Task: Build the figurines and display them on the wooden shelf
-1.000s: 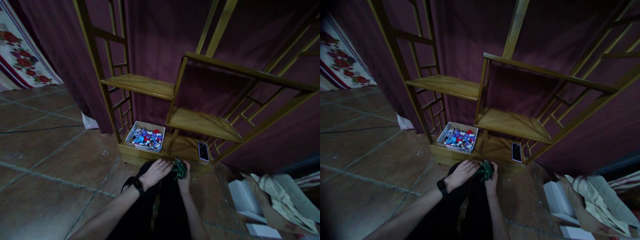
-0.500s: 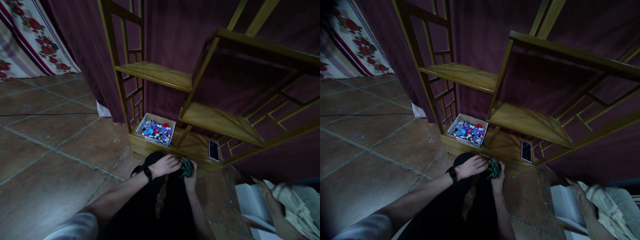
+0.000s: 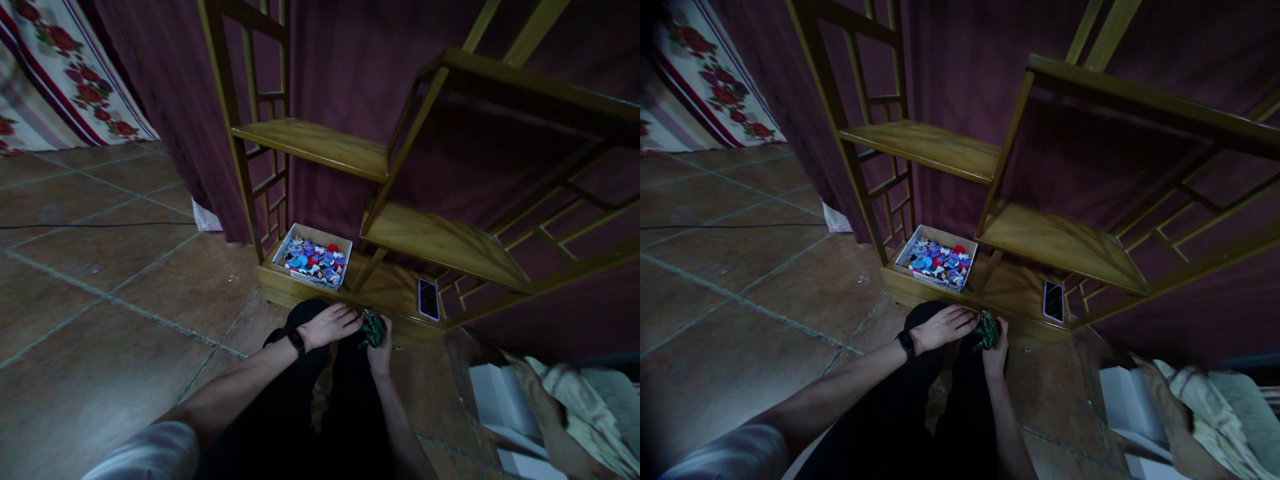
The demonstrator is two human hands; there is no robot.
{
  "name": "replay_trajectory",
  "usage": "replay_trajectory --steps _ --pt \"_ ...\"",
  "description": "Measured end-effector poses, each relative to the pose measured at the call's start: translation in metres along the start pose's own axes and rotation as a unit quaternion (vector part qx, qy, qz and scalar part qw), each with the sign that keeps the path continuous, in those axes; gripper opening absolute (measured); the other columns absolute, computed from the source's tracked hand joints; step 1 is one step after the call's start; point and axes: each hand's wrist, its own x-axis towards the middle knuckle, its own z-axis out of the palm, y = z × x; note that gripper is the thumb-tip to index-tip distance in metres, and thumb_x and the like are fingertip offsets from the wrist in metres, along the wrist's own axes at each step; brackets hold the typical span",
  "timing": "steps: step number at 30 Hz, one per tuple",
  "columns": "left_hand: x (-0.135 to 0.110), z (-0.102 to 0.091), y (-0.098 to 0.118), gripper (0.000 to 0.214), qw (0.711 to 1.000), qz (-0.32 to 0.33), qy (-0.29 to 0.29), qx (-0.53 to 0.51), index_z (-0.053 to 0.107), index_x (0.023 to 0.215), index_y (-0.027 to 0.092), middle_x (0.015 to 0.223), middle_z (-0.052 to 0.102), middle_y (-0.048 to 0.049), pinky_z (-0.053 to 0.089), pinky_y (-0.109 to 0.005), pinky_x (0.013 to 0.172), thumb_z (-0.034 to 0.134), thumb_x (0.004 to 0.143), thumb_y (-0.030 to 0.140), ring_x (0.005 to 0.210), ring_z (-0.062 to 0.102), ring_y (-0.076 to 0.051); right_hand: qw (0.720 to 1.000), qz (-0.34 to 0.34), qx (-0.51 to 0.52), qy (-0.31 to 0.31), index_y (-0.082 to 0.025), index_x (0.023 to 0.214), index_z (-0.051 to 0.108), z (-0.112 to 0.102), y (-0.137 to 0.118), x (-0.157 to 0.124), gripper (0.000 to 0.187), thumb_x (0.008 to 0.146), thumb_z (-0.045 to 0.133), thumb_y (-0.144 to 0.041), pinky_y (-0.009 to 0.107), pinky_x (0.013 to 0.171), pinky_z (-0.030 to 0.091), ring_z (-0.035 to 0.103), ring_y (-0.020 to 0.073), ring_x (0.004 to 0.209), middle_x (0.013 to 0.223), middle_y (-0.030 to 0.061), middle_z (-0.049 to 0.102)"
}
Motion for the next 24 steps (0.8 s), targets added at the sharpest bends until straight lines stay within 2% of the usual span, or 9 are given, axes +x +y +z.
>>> replay_trajectory --steps 4,9,13,17,24 --pt "0.000 0.002 -0.002 0.040 1.000 -0.008 -0.018 0.001 0.046 0.120 0.018 0.113 0.058 -0.0106 0.038 -0.036 0.095 0.040 0.083 0.004 0.108 0.052 -0.018 1.000 0.000 0.011 -0.006 -0.019 0.108 0.046 0.002 0.002 0.002 0.046 0.062 0.054 -0.019 0.036 0.087 0.040 0.054 0.0180 0.092 0.099 0.0053 0.058" --pt "-0.005 0.008 -0.006 0.042 0.994 -0.089 -0.024 -0.054 0.046 0.121 0.019 0.114 0.058 -0.0090 0.040 -0.036 0.093 0.045 0.081 0.008 0.105 0.054 -0.019 1.000 0.027 0.005 -0.002 -0.019 0.106 0.047 0.009 0.001 0.006 0.041 0.066 0.053 -0.020 0.033 0.084 0.041 0.057 0.0159 0.086 0.097 0.0033 0.061" --pt "-0.005 0.016 -0.013 0.043 0.982 -0.141 0.012 -0.125 0.047 0.121 0.019 0.114 0.060 -0.0082 0.041 -0.037 0.094 0.048 0.079 0.009 0.107 0.054 -0.020 0.999 0.041 0.006 -0.026 -0.018 0.100 0.050 0.015 -0.005 0.011 0.030 0.071 0.054 -0.027 0.031 0.079 0.044 0.060 0.0159 0.080 0.090 0.0030 0.064" --pt "-0.001 0.023 -0.016 0.035 0.958 -0.200 0.053 -0.196 0.051 0.116 0.020 0.110 0.062 -0.0073 0.043 -0.035 0.091 0.048 0.082 0.015 0.103 0.057 -0.019 0.999 0.046 0.006 -0.019 -0.017 0.097 0.052 0.016 -0.006 0.013 0.028 0.074 0.054 -0.033 0.029 0.076 0.045 0.061 0.0168 0.083 0.089 0.0046 0.065" --pt "0.001 0.025 -0.012 0.033 0.962 -0.191 0.034 -0.194 0.053 0.114 0.020 0.110 0.062 -0.0076 0.043 -0.035 0.092 0.049 0.082 0.015 0.103 0.056 -0.021 0.999 0.036 -0.012 -0.018 -0.018 0.096 0.054 0.013 -0.004 0.012 0.025 0.076 0.055 -0.033 0.027 0.074 0.046 0.062 0.0175 0.082 0.090 0.0056 0.067"
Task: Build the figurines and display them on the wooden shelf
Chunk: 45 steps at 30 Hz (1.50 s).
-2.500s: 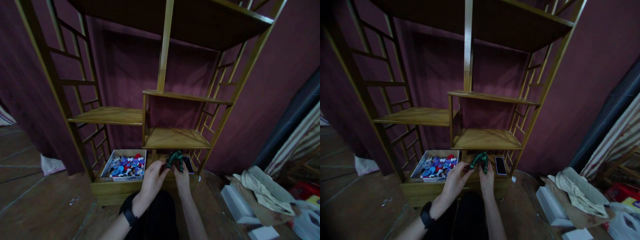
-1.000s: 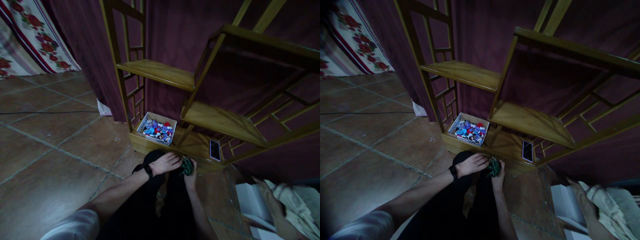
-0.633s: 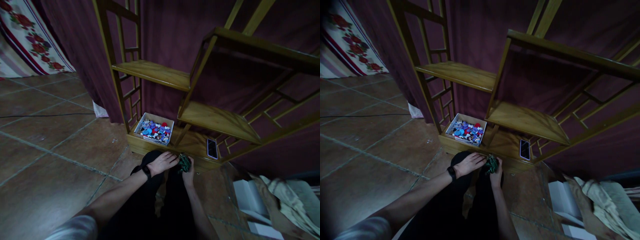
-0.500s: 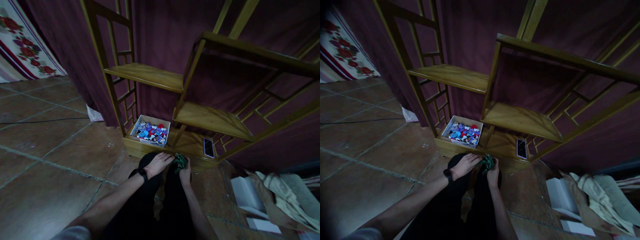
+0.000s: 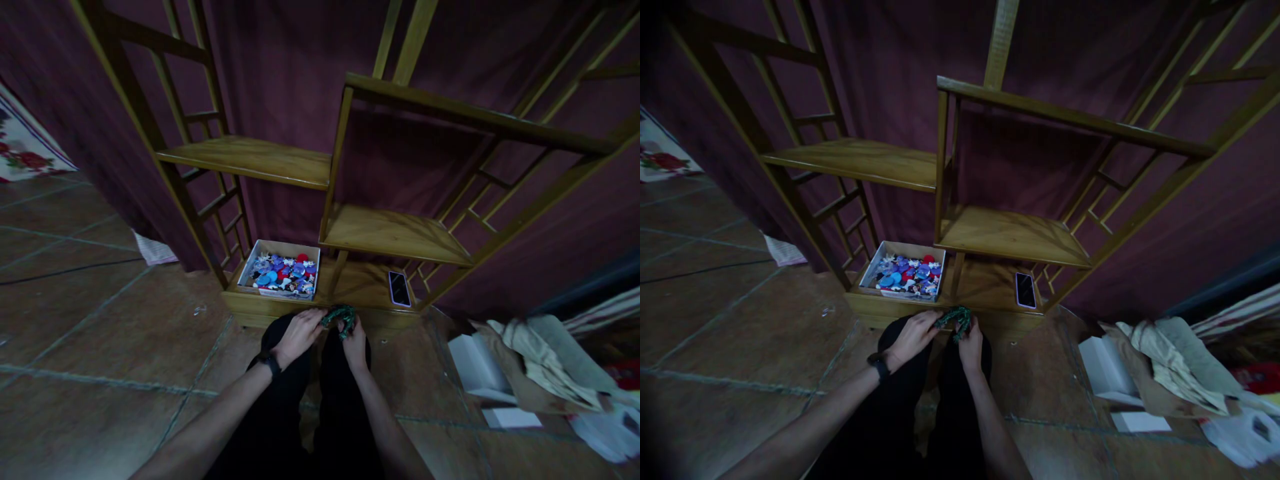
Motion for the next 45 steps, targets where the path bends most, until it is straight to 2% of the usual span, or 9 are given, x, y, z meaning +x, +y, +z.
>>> replay_trajectory --steps 4,11,16,20,25,29,35,39,45 --pt "0.002 0.001 0.001 0.029 0.998 -0.043 0.019 -0.043 0.055 0.111 0.020 0.108 0.062 -0.0065 0.042 -0.031 0.089 0.049 0.082 0.021 0.101 0.057 -0.020 1.000 0.008 -0.008 0.005 -0.020 0.096 0.055 0.002 0.003 0.000 0.024 0.077 0.053 -0.034 0.028 0.076 0.046 0.062 0.0179 0.085 0.092 0.0051 0.067" --pt "0.006 0.005 -0.002 0.013 0.977 -0.166 0.031 -0.131 0.060 0.081 0.020 0.073 0.064 -0.0010 0.041 -0.023 0.061 0.055 0.077 0.031 0.067 0.059 -0.016 1.000 0.010 0.005 0.016 -0.018 0.101 0.058 0.003 0.009 -0.001 0.030 0.076 0.054 -0.035 0.030 0.080 0.046 0.061 0.0190 0.089 0.097 0.0067 0.066" --pt "0.008 0.007 -0.002 0.017 0.956 -0.194 0.071 -0.207 0.063 0.080 0.018 0.074 0.066 -0.0020 0.042 -0.024 0.065 0.060 0.073 0.033 0.069 0.059 -0.016 0.999 0.033 0.037 0.005 -0.018 0.102 0.059 0.001 0.003 -0.003 0.033 0.076 0.057 -0.037 0.030 0.079 0.048 0.061 0.0186 0.087 0.096 0.0063 0.066" --pt "0.010 0.013 -0.007 0.027 0.936 -0.212 0.088 -0.266 0.065 0.093 0.017 0.080 0.067 -0.0029 0.044 -0.027 0.072 0.062 0.071 0.033 0.075 0.060 -0.018 0.998 0.025 0.055 -0.001 -0.018 0.104 0.059 0.000 0.004 -0.004 0.034 0.074 0.059 -0.035 0.030 0.078 0.048 0.062 0.0185 0.085 0.095 0.0058 0.066" --pt "0.006 0.023 -0.018 0.037 0.906 -0.237 0.106 -0.335 0.063 0.098 0.014 0.080 0.067 -0.0042 0.047 -0.030 0.073 0.065 0.067 0.034 0.076 0.061 -0.018 1.000 -0.003 0.011 0.003 -0.020 0.101 0.062 -0.002 0.005 -0.007 0.031 0.074 0.060 -0.033 0.031 0.080 0.047 0.060 0.0187 0.086 0.095 0.0055 0.065" --pt "0.002 0.025 -0.019 0.041 0.879 -0.255 0.095 -0.391 0.060 0.101 0.014 0.078 0.066 -0.0036 0.049 -0.031 0.071 0.065 0.067 0.035 0.071 0.062 -0.016 0.999 -0.029 -0.012 0.009 -0.021 0.100 0.062 -0.003 -0.001 -0.010 0.030 0.073 0.061 -0.033 0.030 0.077 0.047 0.060 0.0183 0.083 0.092 0.0047 0.064" --pt "0.001 0.023 -0.023 0.046 0.845 -0.286 0.066 -0.447 0.058 0.106 0.013 0.079 0.067 -0.0055 0.048 -0.028 0.065 0.066 0.067 0.037 0.066 0.061 -0.015 1.000 -0.029 -0.010 -0.002 -0.021 0.096 0.060 -0.002 -0.009 -0.013 0.026 0.072 0.062 -0.031 0.027 0.070 0.047 0.058 0.0158 0.075 0.086 0.0022 0.062" --pt "0.001 0.020 -0.026 0.044 0.827 -0.295 0.041 -0.476 0.060 0.100 0.012 0.078 0.066 -0.0063 0.047 -0.026 0.062 0.068 0.066 0.039 0.066 0.061 -0.014 0.999 -0.037 -0.014 0.006 -0.020 0.090 0.059 0.001 -0.009 -0.014 0.022 0.071 0.062 -0.031 0.025 0.064 0.046 0.056 0.0145 0.069 0.080 0.0009 0.060" --pt "0.000 0.009 -0.025 0.037 0.790 -0.308 -0.029 -0.530 0.064 0.092 0.011 0.083 0.066 -0.0089 0.048 -0.026 0.065 0.069 0.067 0.039 0.070 0.062 -0.015 0.998 -0.041 -0.034 0.022 -0.021 0.081 0.057 0.000 -0.014 -0.016 0.014 0.072 0.060 -0.031 0.025 0.063 0.045 0.054 0.0140 0.068 0.076 -0.0003 0.057"
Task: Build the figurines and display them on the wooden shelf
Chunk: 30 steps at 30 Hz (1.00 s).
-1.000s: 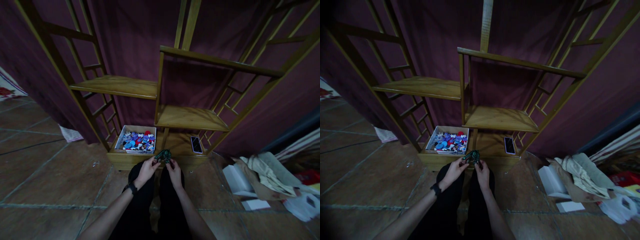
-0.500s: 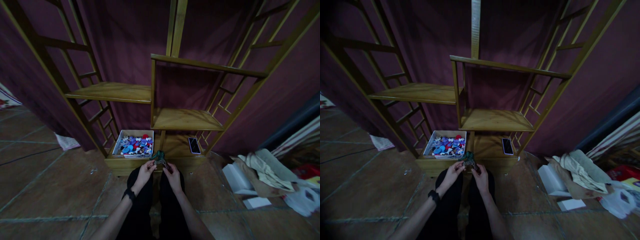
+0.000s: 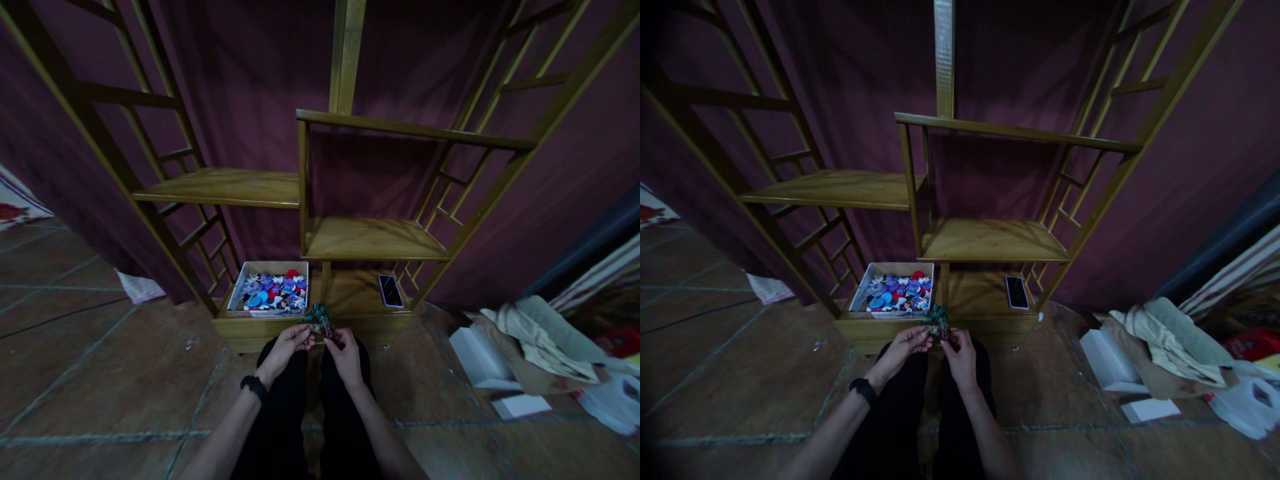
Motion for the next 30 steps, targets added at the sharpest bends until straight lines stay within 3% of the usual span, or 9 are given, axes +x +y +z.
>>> replay_trajectory --steps 11,30 --pt "-0.008 0.004 0.009 0.029 0.997 -0.041 0.006 -0.068 0.064 0.088 0.013 0.083 0.068 -0.0089 0.049 -0.027 0.069 0.071 0.068 0.032 0.072 0.064 -0.015 1.000 -0.014 -0.023 0.005 -0.022 0.080 0.055 -0.003 -0.006 0.000 0.010 0.077 0.055 -0.031 0.025 0.064 0.044 0.053 0.0145 0.070 0.078 0.0004 0.054" --pt "-0.015 0.008 0.006 0.031 0.998 0.003 0.022 -0.063 0.063 0.087 0.014 0.082 0.067 -0.0065 0.045 -0.025 0.070 0.073 0.064 0.033 0.072 0.062 -0.013 0.998 -0.031 -0.049 -0.009 -0.021 0.084 0.058 -0.004 0.000 0.000 0.014 0.079 0.053 -0.033 0.025 0.066 0.045 0.056 0.0150 0.068 0.078 0.0016 0.058"
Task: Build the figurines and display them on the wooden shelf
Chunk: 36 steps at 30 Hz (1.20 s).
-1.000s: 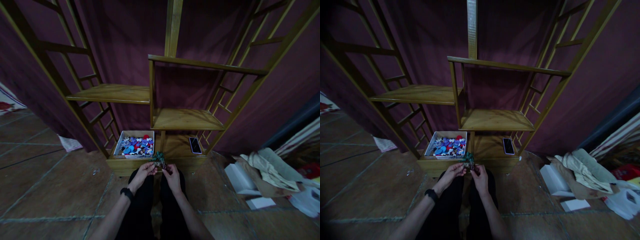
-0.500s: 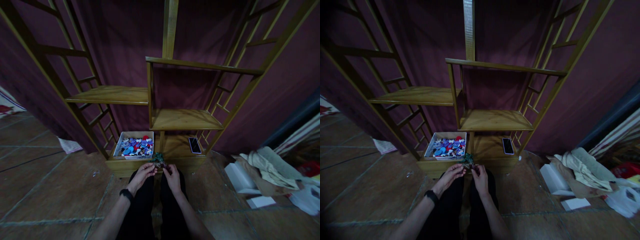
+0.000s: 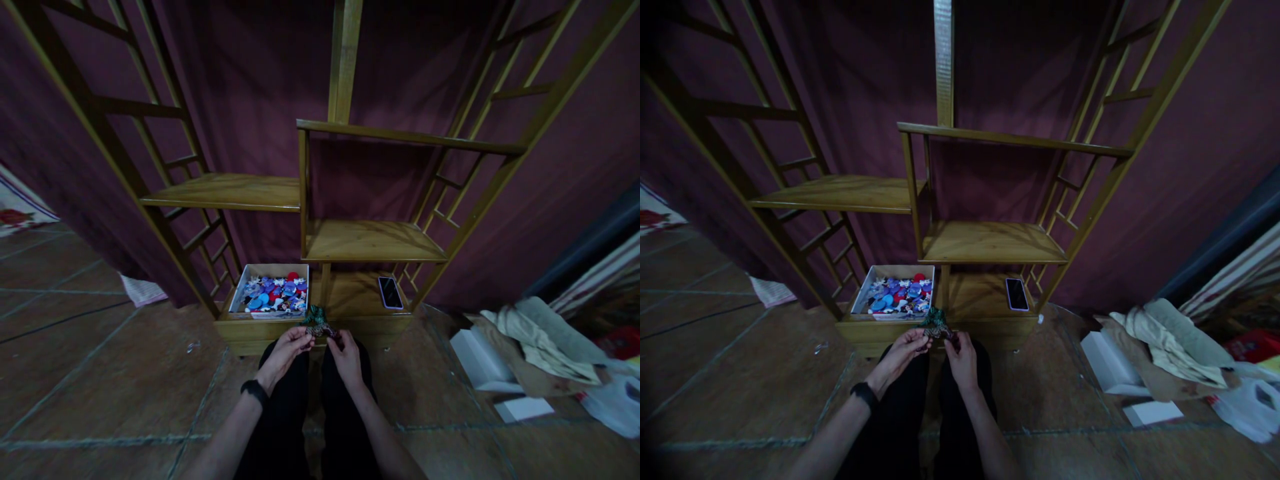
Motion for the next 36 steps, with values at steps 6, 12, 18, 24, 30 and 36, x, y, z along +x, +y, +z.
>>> replay_trajectory --steps 6,12,18,24,30,36 --pt "0.000 0.001 -0.003 0.032 1.000 0.018 0.000 -0.006 0.063 0.089 0.013 0.080 0.065 -0.0055 0.045 -0.024 0.068 0.073 0.064 0.031 0.070 0.060 -0.012 1.000 0.008 0.016 -0.011 -0.021 0.095 0.059 0.000 0.001 0.000 0.022 0.078 0.055 -0.034 0.026 0.069 0.046 0.059 0.0169 0.077 0.086 0.0036 0.062" --pt "0.001 0.001 -0.006 0.034 0.999 0.030 0.011 -0.004 0.062 0.088 0.013 0.080 0.064 -0.0046 0.044 -0.024 0.067 0.075 0.062 0.030 0.069 0.059 -0.012 0.999 0.016 0.031 -0.017 -0.021 0.099 0.059 0.000 0.000 -0.001 0.026 0.079 0.052 -0.036 0.026 0.069 0.047 0.061 0.0168 0.078 0.088 0.0038 0.065" --pt "0.000 0.002 -0.011 0.038 0.998 0.052 0.034 0.001 0.060 0.090 0.014 0.083 0.064 -0.0042 0.044 -0.024 0.068 0.076 0.059 0.030 0.069 0.059 -0.011 0.999 0.020 0.022 -0.017 -0.021 0.100 0.059 -0.001 -0.001 -0.002 0.026 0.080 0.051 -0.035 0.026 0.069 0.047 0.062 0.0168 0.077 0.087 0.0034 0.066" --pt "0.000 0.004 -0.012 0.044 0.996 0.060 0.066 0.008 0.059 0.090 0.014 0.076 0.064 -0.0019 0.044 -0.025 0.064 0.078 0.054 0.029 0.064 0.058 -0.011 0.999 0.023 0.024 -0.022 -0.022 0.099 0.059 0.001 0.001 -0.003 0.024 0.080 0.050 -0.033 0.026 0.070 0.047 0.062 0.0167 0.076 0.089 0.0032 0.066" --pt "-0.003 0.010 -0.012 0.043 0.993 0.077 0.080 0.026 0.058 0.091 0.016 0.074 0.063 -0.0003 0.044 -0.025 0.065 0.077 0.055 0.029 0.065 0.058 -0.012 0.999 0.031 0.040 -0.021 -0.023 0.101 0.060 0.003 0.003 -0.002 0.026 0.082 0.048 -0.036 0.028 0.074 0.047 0.063 0.0185 0.084 0.093 0.0044 0.066" --pt "-0.011 0.025 -0.009 0.039 0.991 0.095 0.084 0.041 0.059 0.092 0.017 0.078 0.064 -0.0019 0.044 -0.023 0.062 0.074 0.060 0.032 0.066 0.057 -0.012 0.991 0.049 0.124 0.005 -0.023 0.100 0.062 0.002 0.006 0.000 0.029 0.081 0.050 -0.041 0.030 0.079 0.047 0.062 0.0197 0.088 0.096 0.0044 0.067"
